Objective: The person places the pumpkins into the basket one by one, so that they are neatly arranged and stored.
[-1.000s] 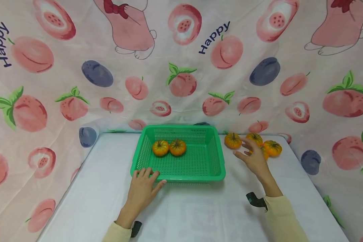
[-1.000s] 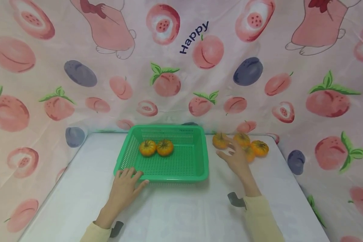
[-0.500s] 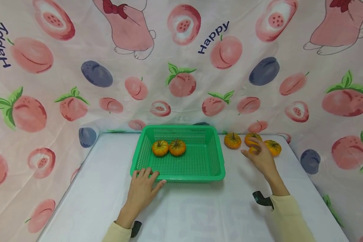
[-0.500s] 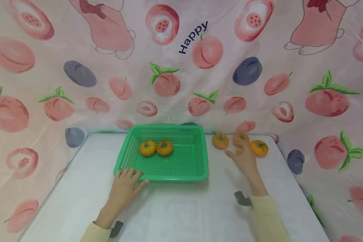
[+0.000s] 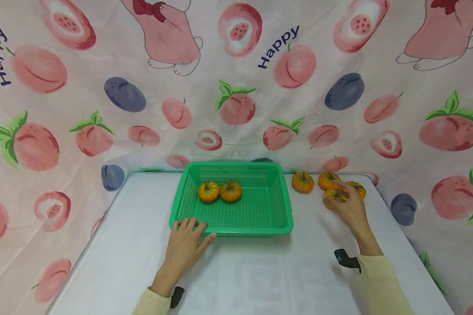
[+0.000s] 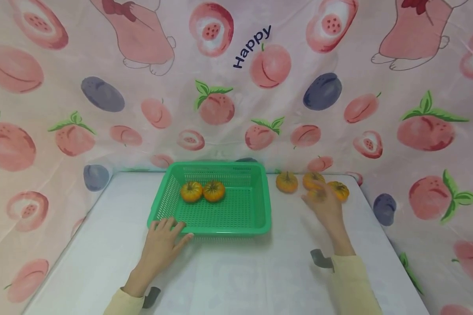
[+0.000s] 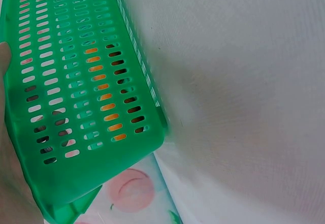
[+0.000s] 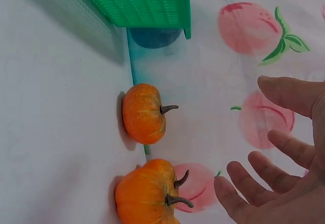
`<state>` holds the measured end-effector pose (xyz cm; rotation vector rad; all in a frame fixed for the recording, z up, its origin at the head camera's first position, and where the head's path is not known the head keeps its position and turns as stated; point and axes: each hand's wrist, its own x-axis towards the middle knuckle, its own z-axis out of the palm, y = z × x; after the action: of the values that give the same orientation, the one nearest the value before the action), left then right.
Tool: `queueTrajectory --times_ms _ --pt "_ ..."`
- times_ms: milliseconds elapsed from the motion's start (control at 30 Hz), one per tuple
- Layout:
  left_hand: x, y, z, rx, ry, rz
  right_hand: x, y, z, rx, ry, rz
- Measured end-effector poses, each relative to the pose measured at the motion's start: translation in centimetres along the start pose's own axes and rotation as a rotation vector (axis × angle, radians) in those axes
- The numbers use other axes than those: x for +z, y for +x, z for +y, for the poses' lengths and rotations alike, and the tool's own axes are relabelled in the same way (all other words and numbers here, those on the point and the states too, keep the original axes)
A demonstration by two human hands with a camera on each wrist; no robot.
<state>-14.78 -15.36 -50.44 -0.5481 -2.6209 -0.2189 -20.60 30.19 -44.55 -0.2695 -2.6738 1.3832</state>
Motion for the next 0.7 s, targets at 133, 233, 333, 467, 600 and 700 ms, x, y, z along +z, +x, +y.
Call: queueTrajectory --times_ms 133,233,333,467,600,700 --pt "0.0 0.0 0.0 -0.001 -0.003 -0.001 0.0 0.2 0.6 0.015 0.002 0.012" --pt "0.1 0.0 0.0 0.002 0.002 0.002 0.0 0.4 1.1 0.016 0.004 0.024" --pt "0.2 0.0 -0.1 0.004 0.004 0.009 0.2 0.5 1.5 0.024 -0.004 0.038" --pt "0.3 0.0 -0.1 0.007 0.000 0.017 0.5 0.6 1.8 0.076 -0.012 0.052" --pt "0.2 0.0 -0.1 0.006 -0.004 0.016 0.7 0.7 2.0 0.128 -0.002 0.070" --pt "0.2 0.0 0.0 0.008 -0.007 0.014 0.8 0.7 2.2 0.147 0.002 0.095"
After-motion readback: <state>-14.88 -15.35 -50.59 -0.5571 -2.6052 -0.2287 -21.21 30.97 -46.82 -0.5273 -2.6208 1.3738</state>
